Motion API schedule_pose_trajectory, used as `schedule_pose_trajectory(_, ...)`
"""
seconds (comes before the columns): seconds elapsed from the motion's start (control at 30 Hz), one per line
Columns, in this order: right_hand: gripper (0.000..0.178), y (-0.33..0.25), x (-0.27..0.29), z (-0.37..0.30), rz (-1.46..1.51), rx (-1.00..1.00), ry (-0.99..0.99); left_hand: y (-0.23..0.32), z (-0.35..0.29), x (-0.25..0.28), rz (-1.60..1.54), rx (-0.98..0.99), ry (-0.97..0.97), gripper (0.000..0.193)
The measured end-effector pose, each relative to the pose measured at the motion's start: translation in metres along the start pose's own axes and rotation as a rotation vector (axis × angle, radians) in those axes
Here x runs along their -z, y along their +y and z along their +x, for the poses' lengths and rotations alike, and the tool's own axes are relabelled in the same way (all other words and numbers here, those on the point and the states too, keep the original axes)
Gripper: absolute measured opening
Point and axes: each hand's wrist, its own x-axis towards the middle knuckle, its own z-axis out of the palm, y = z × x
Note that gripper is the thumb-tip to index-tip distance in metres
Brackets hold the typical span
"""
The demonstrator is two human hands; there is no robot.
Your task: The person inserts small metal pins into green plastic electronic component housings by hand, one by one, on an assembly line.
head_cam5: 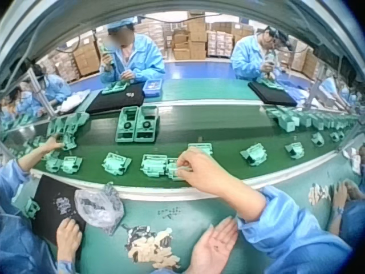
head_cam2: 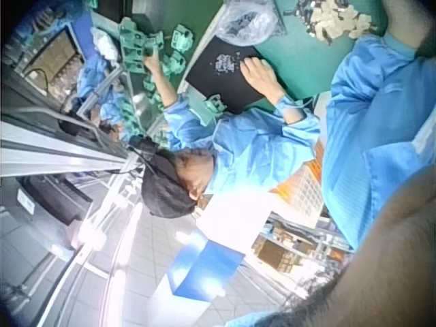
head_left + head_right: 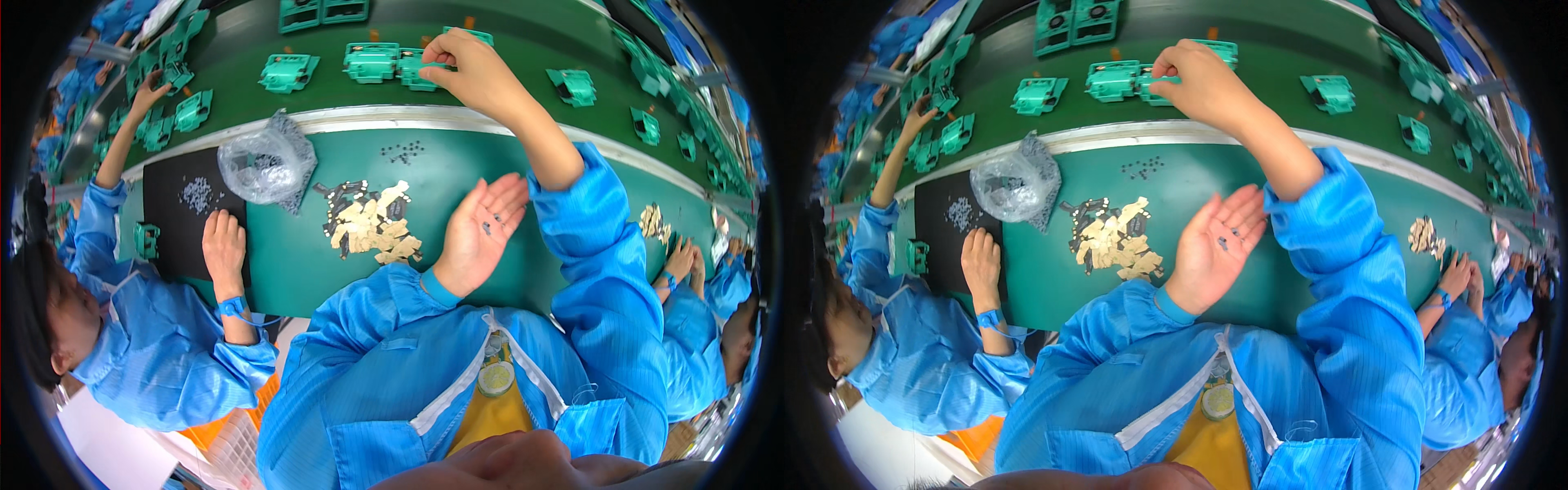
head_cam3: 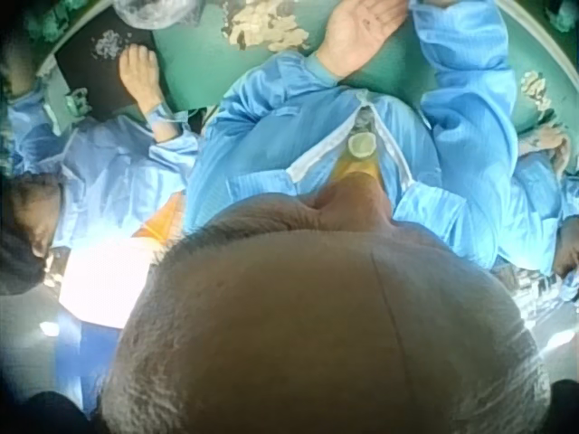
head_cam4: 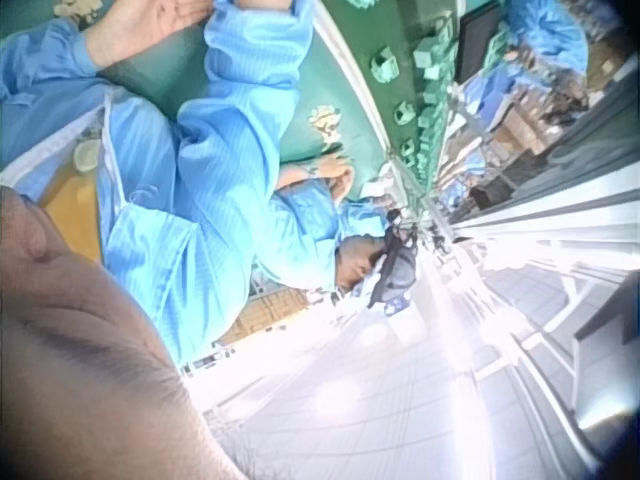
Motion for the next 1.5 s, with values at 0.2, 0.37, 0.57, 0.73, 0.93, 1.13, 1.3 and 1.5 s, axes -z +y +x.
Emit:
schedule_pose_trajectory(0.2,0.013,-0.03,0.062,-0.134,0.152,-0.129,0.08,-0.007,0.011,0.001,-0.036,-0.079,0.008,0.058)
schedule_pose_trajectory(0.37,0.014,-0.03,0.033,-0.207,-0.044,-0.072,0.137,-0.016,0.01,0.005,0.102,0.004,0.021,0.057)
schedule_pose_trajectory(0.57,0.015,-0.031,0.022,-0.222,-0.272,-0.107,0.045,-0.019,0.01,0.003,0.164,0.117,0.039,0.058)
schedule_pose_trajectory(0.73,0.012,-0.022,0.012,-0.223,-0.228,-0.102,0.148,-0.021,0.013,0.002,0.245,0.095,0.037,0.055)
schedule_pose_trajectory(0.93,0.011,-0.009,0.035,-0.214,0.001,-0.17,0.161,-0.018,0.015,0.015,0.359,-0.065,0.106,0.042)
schedule_pose_trajectory(1.13,0.008,-0.009,0.043,-0.205,0.056,-0.155,0.156,-0.019,0.015,0.006,0.427,-0.13,0.047,0.031)
schedule_pose_trajectory(1.3,0.009,-0.018,0.035,-0.19,0.06,-0.166,0.269,-0.012,0.01,0.008,0.402,-0.114,0.035,0.029)
schedule_pose_trajectory(1.5,0.008,-0.021,0.031,-0.187,0.106,-0.206,0.222,-0.008,0.004,0.007,0.386,-0.119,0.058,0.03)
